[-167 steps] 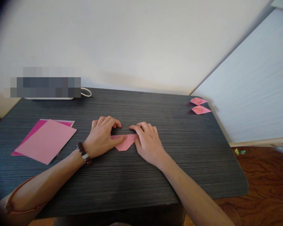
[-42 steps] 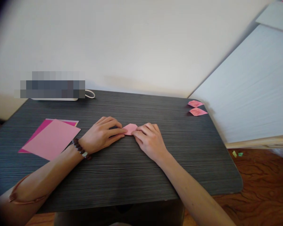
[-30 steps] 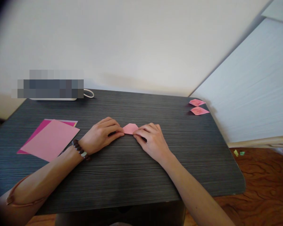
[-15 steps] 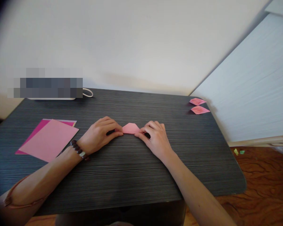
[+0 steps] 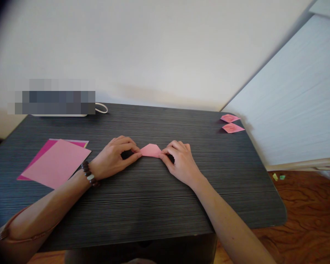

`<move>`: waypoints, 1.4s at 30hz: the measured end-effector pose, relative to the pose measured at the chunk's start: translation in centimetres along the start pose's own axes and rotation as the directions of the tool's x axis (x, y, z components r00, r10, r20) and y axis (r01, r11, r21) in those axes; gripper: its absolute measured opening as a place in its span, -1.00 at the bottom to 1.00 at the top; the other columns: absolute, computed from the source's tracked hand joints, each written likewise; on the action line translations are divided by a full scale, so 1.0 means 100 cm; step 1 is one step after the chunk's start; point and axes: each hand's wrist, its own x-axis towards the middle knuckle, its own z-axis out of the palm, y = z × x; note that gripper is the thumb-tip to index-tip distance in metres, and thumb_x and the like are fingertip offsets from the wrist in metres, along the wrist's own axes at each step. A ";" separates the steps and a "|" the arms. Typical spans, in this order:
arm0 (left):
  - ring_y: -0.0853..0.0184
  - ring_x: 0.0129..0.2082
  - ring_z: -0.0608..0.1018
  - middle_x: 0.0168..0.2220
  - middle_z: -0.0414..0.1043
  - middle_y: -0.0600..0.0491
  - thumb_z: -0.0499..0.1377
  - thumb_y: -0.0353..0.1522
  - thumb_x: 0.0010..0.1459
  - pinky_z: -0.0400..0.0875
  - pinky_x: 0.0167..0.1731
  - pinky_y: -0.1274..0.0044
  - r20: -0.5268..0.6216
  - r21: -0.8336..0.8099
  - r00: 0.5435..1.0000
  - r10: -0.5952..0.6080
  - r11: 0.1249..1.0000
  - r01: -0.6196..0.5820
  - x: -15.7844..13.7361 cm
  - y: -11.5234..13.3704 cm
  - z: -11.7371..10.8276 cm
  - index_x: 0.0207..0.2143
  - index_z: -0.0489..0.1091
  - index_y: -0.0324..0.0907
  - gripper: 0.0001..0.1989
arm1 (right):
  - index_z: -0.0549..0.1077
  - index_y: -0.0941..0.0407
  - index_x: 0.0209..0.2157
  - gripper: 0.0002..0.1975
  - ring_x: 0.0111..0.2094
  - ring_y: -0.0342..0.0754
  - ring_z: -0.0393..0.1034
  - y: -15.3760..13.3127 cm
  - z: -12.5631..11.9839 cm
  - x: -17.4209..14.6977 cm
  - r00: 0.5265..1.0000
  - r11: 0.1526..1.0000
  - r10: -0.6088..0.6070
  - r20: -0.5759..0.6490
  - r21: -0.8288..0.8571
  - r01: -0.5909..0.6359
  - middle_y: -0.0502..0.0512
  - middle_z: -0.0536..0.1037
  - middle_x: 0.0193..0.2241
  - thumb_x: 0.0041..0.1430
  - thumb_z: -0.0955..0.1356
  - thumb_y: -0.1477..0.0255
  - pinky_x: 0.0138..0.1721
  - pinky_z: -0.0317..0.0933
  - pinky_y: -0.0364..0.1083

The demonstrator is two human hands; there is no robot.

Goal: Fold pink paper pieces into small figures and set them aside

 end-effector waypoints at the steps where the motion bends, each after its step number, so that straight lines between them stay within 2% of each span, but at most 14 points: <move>1: 0.29 -0.26 0.38 -0.31 0.42 0.06 0.07 -0.25 0.18 0.25 -0.18 0.39 -0.006 0.003 1.000 -0.005 1.000 0.005 0.000 0.000 0.001 -0.39 0.42 -0.14 -0.79 | 0.44 0.07 -0.37 -0.82 -0.26 -0.06 0.28 -0.001 0.001 0.000 1.000 1.000 0.012 -0.002 -0.007 -0.012 0.04 0.44 -0.34 0.22 0.26 0.31 -0.20 0.05 0.00; 9: 0.26 -0.26 0.35 -0.32 0.35 0.01 0.04 -0.22 0.20 0.27 -0.20 0.36 -0.032 0.103 0.999 -0.018 0.995 0.021 0.001 -0.002 0.004 -0.38 0.39 -0.17 -0.75 | 0.40 0.09 -0.45 -0.79 -0.28 -0.01 0.24 -0.001 0.005 -0.001 0.996 0.995 0.076 -0.056 -0.061 -0.080 0.07 0.39 -0.38 0.19 0.27 0.29 -0.26 0.07 0.00; 18: 0.21 -0.22 0.31 -0.28 0.27 -0.03 0.02 -0.24 0.20 0.27 -0.18 0.31 -0.043 0.167 0.996 -0.083 0.982 0.090 0.002 0.006 0.004 -0.40 0.36 -0.19 -0.76 | 0.40 0.09 -0.46 -0.81 -0.30 -0.02 0.25 -0.001 0.004 0.003 0.994 0.992 0.112 -0.020 -0.051 -0.112 0.07 0.39 -0.39 0.16 0.28 0.32 -0.26 0.09 -0.01; 28: 0.19 -0.16 0.28 -0.18 0.18 -0.04 0.04 -0.22 0.17 0.26 -0.14 0.29 -0.058 0.148 0.989 -0.137 0.978 0.144 0.000 0.005 0.007 -0.41 0.33 -0.19 -0.77 | 0.40 0.09 -0.45 -0.79 -0.29 -0.02 0.27 0.001 0.004 0.007 0.987 0.986 0.155 0.027 -0.063 -0.154 0.06 0.38 -0.38 0.16 0.28 0.27 -0.25 0.08 -0.02; 36: 0.20 -0.14 0.27 -0.16 0.18 -0.04 0.04 -0.23 0.18 0.25 -0.12 0.29 -0.063 0.150 0.987 -0.148 0.976 0.156 0.000 0.007 0.007 -0.41 0.34 -0.20 -0.76 | 0.39 0.11 -0.47 -0.76 -0.31 -0.04 0.27 -0.004 0.002 0.008 0.983 0.977 0.180 0.036 -0.126 -0.174 0.07 0.36 -0.39 0.19 0.23 0.31 -0.28 0.05 -0.06; 42: 0.15 -0.11 0.25 -0.13 0.18 -0.04 0.06 -0.18 0.15 0.21 -0.12 0.23 -0.080 0.147 0.976 -0.204 0.966 0.214 0.001 0.008 0.007 -0.41 0.35 -0.18 -0.74 | 0.36 0.11 -0.47 -0.78 -0.32 -0.05 0.25 -0.003 0.003 0.008 0.982 0.975 0.186 0.033 -0.133 -0.180 0.04 0.36 -0.40 0.17 0.26 0.29 -0.30 0.03 -0.07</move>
